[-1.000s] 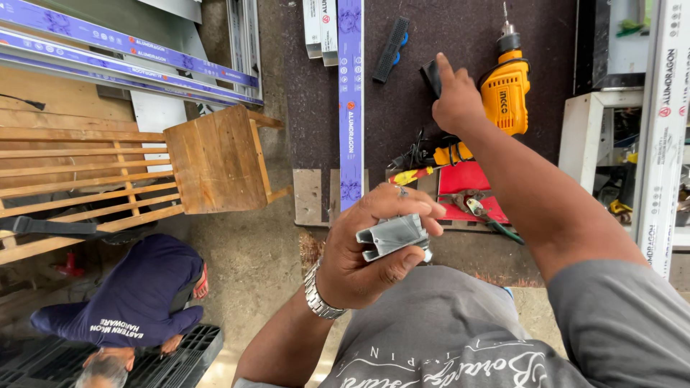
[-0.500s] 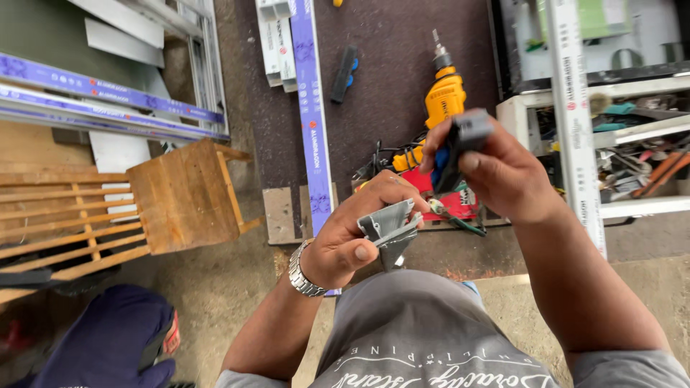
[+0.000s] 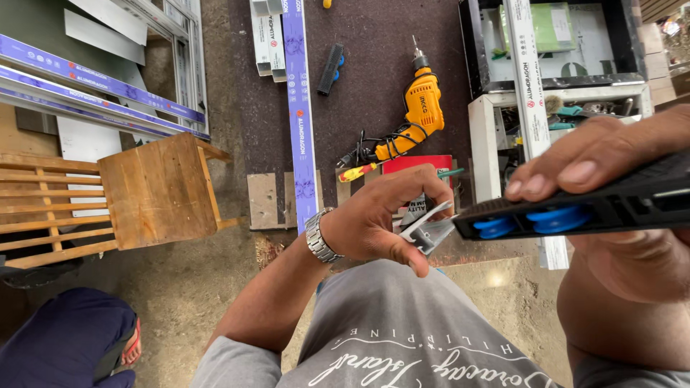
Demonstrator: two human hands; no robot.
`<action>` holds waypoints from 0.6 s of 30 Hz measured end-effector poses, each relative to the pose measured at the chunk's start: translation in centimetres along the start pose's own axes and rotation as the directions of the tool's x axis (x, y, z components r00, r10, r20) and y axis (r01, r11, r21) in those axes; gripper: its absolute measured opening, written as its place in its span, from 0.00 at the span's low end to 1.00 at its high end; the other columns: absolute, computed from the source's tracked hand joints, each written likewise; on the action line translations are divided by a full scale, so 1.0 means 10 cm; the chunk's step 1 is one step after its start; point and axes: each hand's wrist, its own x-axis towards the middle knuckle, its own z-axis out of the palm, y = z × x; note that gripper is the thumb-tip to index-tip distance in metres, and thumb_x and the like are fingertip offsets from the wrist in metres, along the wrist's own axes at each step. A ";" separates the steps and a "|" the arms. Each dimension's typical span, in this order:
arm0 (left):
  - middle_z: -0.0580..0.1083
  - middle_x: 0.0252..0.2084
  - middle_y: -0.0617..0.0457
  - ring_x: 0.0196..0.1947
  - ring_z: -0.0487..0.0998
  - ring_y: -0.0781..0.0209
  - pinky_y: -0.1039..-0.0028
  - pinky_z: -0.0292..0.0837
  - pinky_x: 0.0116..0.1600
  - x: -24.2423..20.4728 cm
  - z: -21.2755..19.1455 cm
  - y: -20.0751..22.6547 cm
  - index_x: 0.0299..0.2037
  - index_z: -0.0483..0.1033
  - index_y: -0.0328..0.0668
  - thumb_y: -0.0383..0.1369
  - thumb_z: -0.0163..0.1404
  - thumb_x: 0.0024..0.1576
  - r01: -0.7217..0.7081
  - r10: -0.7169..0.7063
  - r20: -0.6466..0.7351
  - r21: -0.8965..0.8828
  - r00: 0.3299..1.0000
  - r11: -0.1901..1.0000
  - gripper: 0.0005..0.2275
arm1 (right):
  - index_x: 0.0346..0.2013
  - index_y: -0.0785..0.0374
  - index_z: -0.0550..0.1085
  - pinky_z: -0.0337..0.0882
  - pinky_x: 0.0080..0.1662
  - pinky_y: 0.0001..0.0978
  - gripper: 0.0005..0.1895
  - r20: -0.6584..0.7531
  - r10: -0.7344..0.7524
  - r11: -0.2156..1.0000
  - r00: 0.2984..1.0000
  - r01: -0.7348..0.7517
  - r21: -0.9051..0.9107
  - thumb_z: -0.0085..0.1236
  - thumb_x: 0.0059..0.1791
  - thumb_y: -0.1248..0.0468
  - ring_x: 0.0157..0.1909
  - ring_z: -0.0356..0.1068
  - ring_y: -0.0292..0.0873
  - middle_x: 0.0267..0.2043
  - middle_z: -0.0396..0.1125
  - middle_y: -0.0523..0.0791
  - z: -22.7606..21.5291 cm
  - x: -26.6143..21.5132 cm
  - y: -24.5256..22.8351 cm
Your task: The person uses tin snips to cut a small piece of aluminum profile, then uses a sanding block to smooth the cut edge. They assemble the aluminum pieces into a rectangular frame on a workbench and use a screwdriver to tighten the corner joints.
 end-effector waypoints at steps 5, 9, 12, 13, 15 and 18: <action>0.71 0.47 0.57 0.48 0.74 0.67 0.77 0.72 0.56 0.01 0.07 0.08 0.53 0.69 0.42 0.54 0.66 0.47 -0.036 0.035 0.014 0.078 0.999 0.996 0.32 | 0.62 0.46 0.67 0.82 0.48 0.44 0.20 0.072 -0.066 0.991 0.995 0.074 -0.113 0.56 0.55 0.56 0.42 0.80 0.47 0.43 0.71 0.47 0.11 -0.06 -0.14; 0.71 0.46 0.57 0.46 0.74 0.67 0.78 0.73 0.53 -0.01 0.09 0.08 0.52 0.69 0.42 0.53 0.67 0.46 -0.065 0.065 0.012 0.069 0.998 0.996 0.32 | 0.61 0.47 0.68 0.82 0.48 0.45 0.17 0.190 -0.103 0.985 0.976 0.127 -0.119 0.53 0.57 0.57 0.45 0.80 0.48 0.43 0.70 0.47 0.23 0.12 -0.28; 0.73 0.45 0.57 0.45 0.75 0.67 0.79 0.73 0.52 -0.02 0.13 0.07 0.51 0.70 0.43 0.52 0.68 0.44 -0.052 0.051 0.007 0.080 0.999 0.995 0.32 | 0.60 0.50 0.70 0.82 0.48 0.45 0.16 0.273 -0.096 0.991 0.957 0.118 -0.064 0.51 0.57 0.61 0.46 0.78 0.51 0.44 0.70 0.51 0.29 0.17 -0.34; 0.73 0.45 0.57 0.46 0.76 0.67 0.79 0.74 0.52 -0.02 0.14 0.06 0.51 0.71 0.44 0.52 0.68 0.44 -0.047 0.047 0.007 0.086 0.999 0.995 0.31 | 0.60 0.52 0.70 0.82 0.48 0.45 0.16 0.299 -0.099 0.990 0.949 0.125 -0.070 0.51 0.56 0.62 0.46 0.78 0.52 0.44 0.70 0.53 0.30 0.16 -0.34; 0.75 0.47 0.57 0.48 0.79 0.68 0.79 0.75 0.54 -0.02 0.15 0.04 0.53 0.71 0.44 0.53 0.68 0.45 -0.052 0.051 0.013 0.097 0.999 0.994 0.32 | 0.58 0.56 0.68 0.83 0.47 0.43 0.16 0.320 -0.105 0.975 0.942 0.161 -0.154 0.50 0.54 0.65 0.45 0.79 0.52 0.44 0.70 0.57 0.33 0.14 -0.31; 0.75 0.48 0.57 0.49 0.78 0.67 0.78 0.76 0.56 -0.03 0.16 0.03 0.54 0.71 0.45 0.53 0.67 0.44 -0.076 0.075 0.010 0.087 0.997 0.993 0.33 | 0.59 0.57 0.68 0.81 0.46 0.43 0.18 0.236 -0.091 0.970 0.967 0.140 -0.199 0.52 0.53 0.68 0.46 0.80 0.54 0.44 0.71 0.58 0.38 0.09 -0.25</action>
